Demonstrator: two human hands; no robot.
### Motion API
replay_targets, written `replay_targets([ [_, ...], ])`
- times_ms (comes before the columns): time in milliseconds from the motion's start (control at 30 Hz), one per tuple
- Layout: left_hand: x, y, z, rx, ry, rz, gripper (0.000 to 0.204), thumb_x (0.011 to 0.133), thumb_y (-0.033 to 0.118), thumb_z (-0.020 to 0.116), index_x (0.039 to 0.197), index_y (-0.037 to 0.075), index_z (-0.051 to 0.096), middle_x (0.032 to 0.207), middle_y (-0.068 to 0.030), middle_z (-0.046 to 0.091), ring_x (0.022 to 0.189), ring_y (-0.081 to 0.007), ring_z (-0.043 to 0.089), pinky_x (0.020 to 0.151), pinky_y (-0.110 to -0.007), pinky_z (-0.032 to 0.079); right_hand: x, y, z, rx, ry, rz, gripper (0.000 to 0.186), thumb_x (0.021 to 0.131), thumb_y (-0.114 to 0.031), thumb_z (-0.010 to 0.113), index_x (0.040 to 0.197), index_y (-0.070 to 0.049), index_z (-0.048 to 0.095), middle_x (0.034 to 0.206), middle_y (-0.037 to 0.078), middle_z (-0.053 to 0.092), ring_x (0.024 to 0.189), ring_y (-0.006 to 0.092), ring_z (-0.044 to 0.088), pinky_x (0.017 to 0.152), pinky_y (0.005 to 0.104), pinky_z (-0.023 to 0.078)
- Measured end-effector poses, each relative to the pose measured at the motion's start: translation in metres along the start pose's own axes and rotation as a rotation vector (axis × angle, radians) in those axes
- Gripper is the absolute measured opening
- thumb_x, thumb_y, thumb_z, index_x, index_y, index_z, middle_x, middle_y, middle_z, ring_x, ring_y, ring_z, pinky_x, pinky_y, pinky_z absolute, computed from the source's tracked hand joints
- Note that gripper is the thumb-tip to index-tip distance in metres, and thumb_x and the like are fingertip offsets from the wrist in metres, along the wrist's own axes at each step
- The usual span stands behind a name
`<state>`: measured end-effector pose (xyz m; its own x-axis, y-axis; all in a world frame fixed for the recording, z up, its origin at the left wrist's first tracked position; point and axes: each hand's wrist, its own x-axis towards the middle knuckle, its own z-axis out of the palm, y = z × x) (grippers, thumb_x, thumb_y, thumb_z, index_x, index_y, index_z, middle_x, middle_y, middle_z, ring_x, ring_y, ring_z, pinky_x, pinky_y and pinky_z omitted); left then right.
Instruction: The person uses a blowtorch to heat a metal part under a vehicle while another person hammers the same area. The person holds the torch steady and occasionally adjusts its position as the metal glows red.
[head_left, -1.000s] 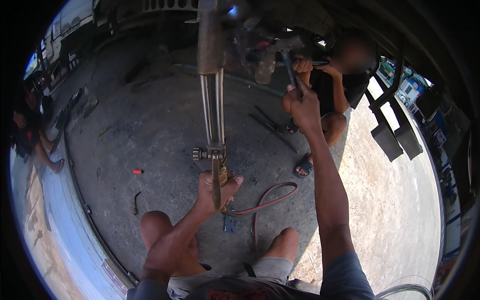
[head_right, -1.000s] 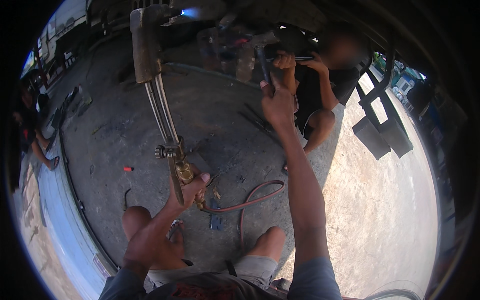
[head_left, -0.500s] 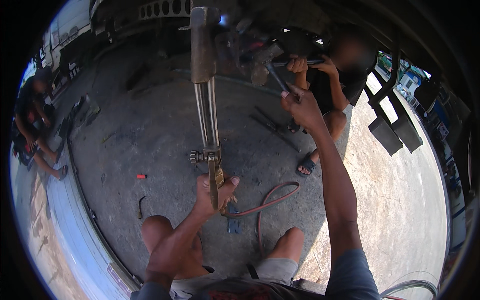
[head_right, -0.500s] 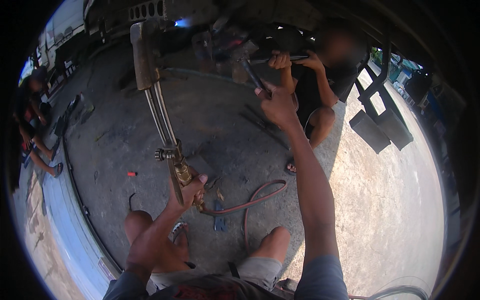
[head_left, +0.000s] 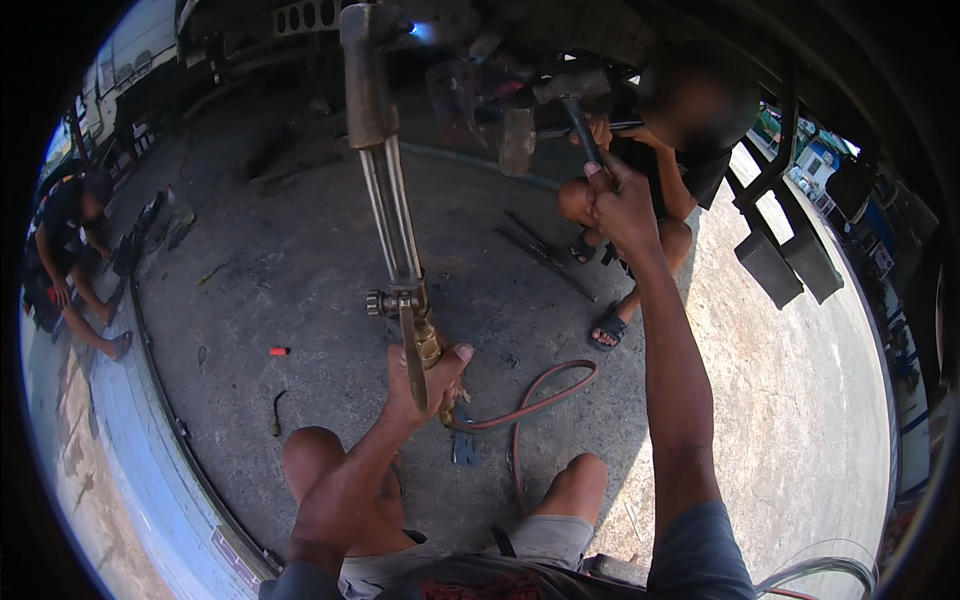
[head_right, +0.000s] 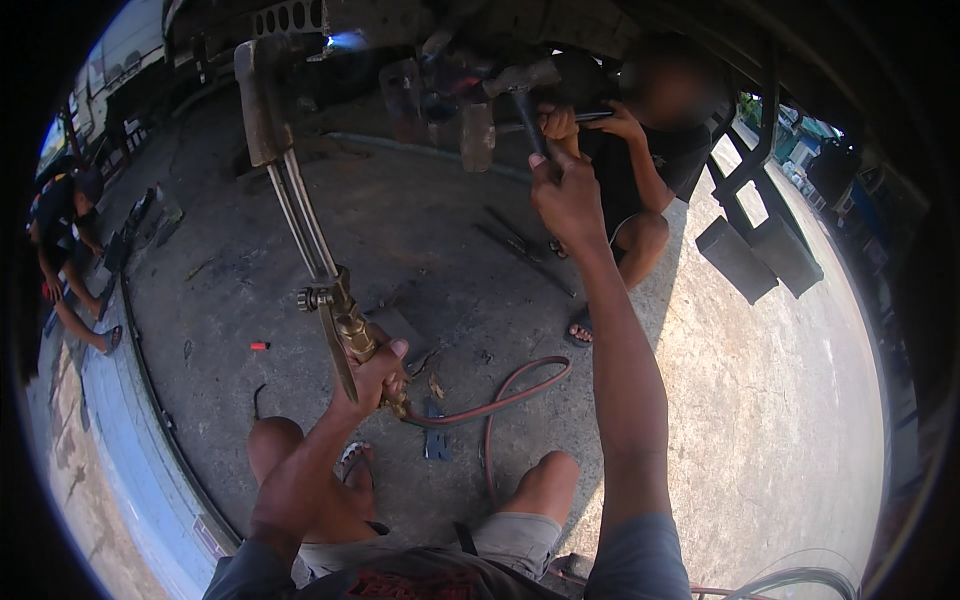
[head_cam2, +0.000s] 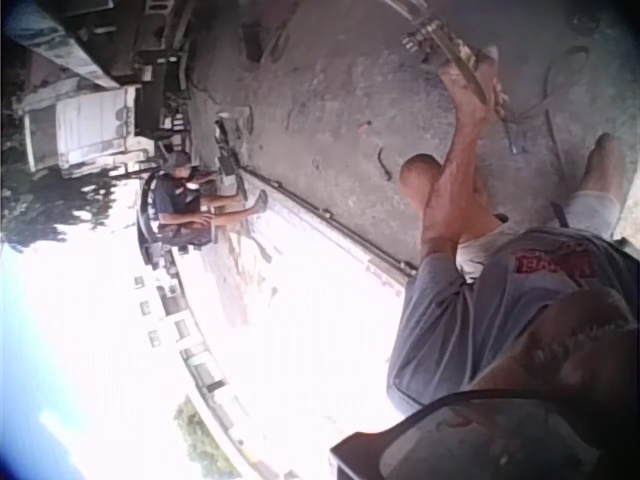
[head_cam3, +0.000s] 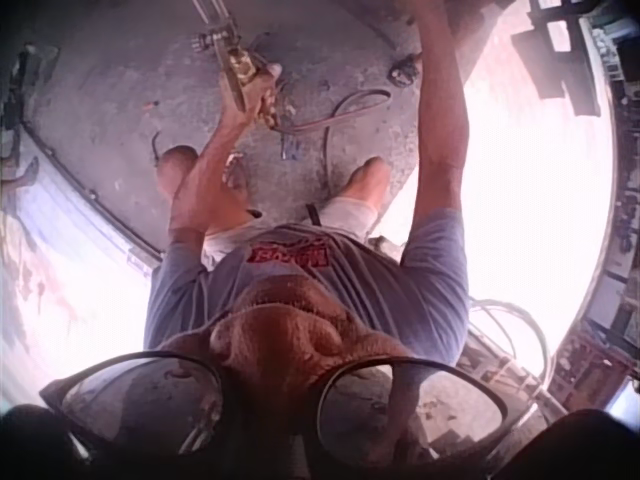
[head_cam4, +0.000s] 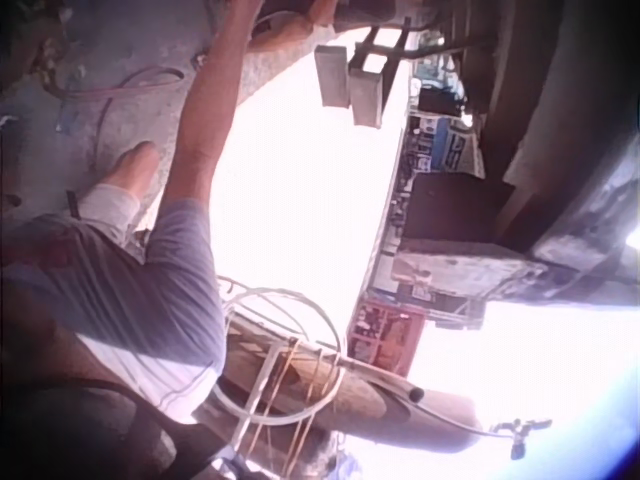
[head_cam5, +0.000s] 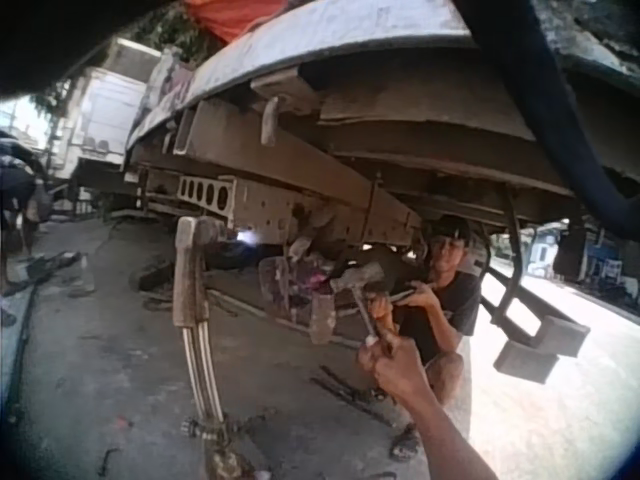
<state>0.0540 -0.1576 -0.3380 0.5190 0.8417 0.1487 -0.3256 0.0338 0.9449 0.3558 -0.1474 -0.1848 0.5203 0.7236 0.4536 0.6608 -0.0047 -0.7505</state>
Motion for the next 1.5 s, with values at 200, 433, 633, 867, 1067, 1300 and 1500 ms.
replay_targets([
  [200,0.002,-0.004,0.004,-0.002,-0.005,0.019,0.03,0.095,0.012,0.076,0.073,0.007,0.057,0.056,-0.0001,0.056,0.045,-0.0072,0.052,0.041,-0.029,0.041,0.014,-0.008,0.005,-0.017,0.038,0.019,0.042,0.105,-0.026,0.061,0.142,-0.006,0.064,0.068,0.008,0.06,0.062,0.0131,0.059,0.065,0.0338,0.048],
  [433,0.002,-0.004,0.001,-0.031,-0.034,0.05,0.032,0.097,0.012,0.075,0.069,0.007,0.06,0.054,0.0019,0.057,0.044,-0.0044,0.052,0.04,-0.026,0.04,0.006,-0.019,0.002,0.063,0.001,0.057,0.04,0.104,-0.029,0.064,0.136,-0.007,0.069,0.074,0.009,0.065,0.066,0.0152,0.064,0.069,0.0352,0.05],
  [633,-0.002,-0.003,0.0,0.015,-0.042,0.023,0.028,0.092,0.009,0.077,0.08,0.007,0.052,0.06,-0.0024,0.054,0.046,-0.0109,0.051,0.042,-0.031,0.04,0.01,-0.014,-0.002,-0.048,0.03,-0.017,0.04,0.102,-0.031,0.065,0.135,-0.009,0.07,0.081,0.013,0.07,0.078,0.0211,0.071,0.078,0.0364,0.052],
  [867,0.002,-0.001,-0.004,-0.016,-0.03,0.017,0.028,0.092,0.009,0.077,0.079,0.007,0.052,0.057,-0.0015,0.052,0.044,-0.0107,0.05,0.043,-0.031,0.041,0.02,-0.018,0.007,-0.196,0.066,-0.169,0.04,0.102,-0.024,0.064,0.137,-0.005,0.067,0.09,0.016,0.071,0.078,0.0233,0.069,0.078,0.0357,0.053],
  [1067,0.005,0.001,0.002,-0.028,-0.019,0.054,0.035,0.097,0.013,0.075,0.067,0.008,0.058,0.053,0.0016,0.056,0.044,-0.0053,0.053,0.04,-0.027,0.041,0.054,-0.003,0.016,-0.334,0.187,-0.368,0.044,0.101,-0.024,0.064,0.14,-0.002,0.063,0.108,0.022,0.071,0.096,0.0309,0.074,0.089,0.0385,0.054],
  [1300,0.006,0.003,0.0,-0.033,-0.028,0.062,0.034,0.098,0.012,0.074,0.067,0.008,0.059,0.053,0.0011,0.057,0.044,-0.0058,0.054,0.04,-0.026,0.043,0.05,-0.007,0.015,-0.351,0.147,-0.364,0.044,0.102,-0.024,0.063,0.141,-0.004,0.064,0.102,0.019,0.073,0.093,0.0271,0.073,0.088,0.0371,0.053],
  [1500,0.005,0.004,0.004,-0.03,-0.017,0.071,0.034,0.098,0.012,0.073,0.067,0.007,0.061,0.053,0.0011,0.057,0.044,-0.0057,0.055,0.04,-0.026,0.043,0.041,-0.024,0.007,-0.264,0.138,-0.24,0.042,0.102,-0.021,0.062,0.139,-0.001,0.064,0.123,0.028,0.067,0.114,0.0404,0.068,0.099,0.0446,0.052],
])
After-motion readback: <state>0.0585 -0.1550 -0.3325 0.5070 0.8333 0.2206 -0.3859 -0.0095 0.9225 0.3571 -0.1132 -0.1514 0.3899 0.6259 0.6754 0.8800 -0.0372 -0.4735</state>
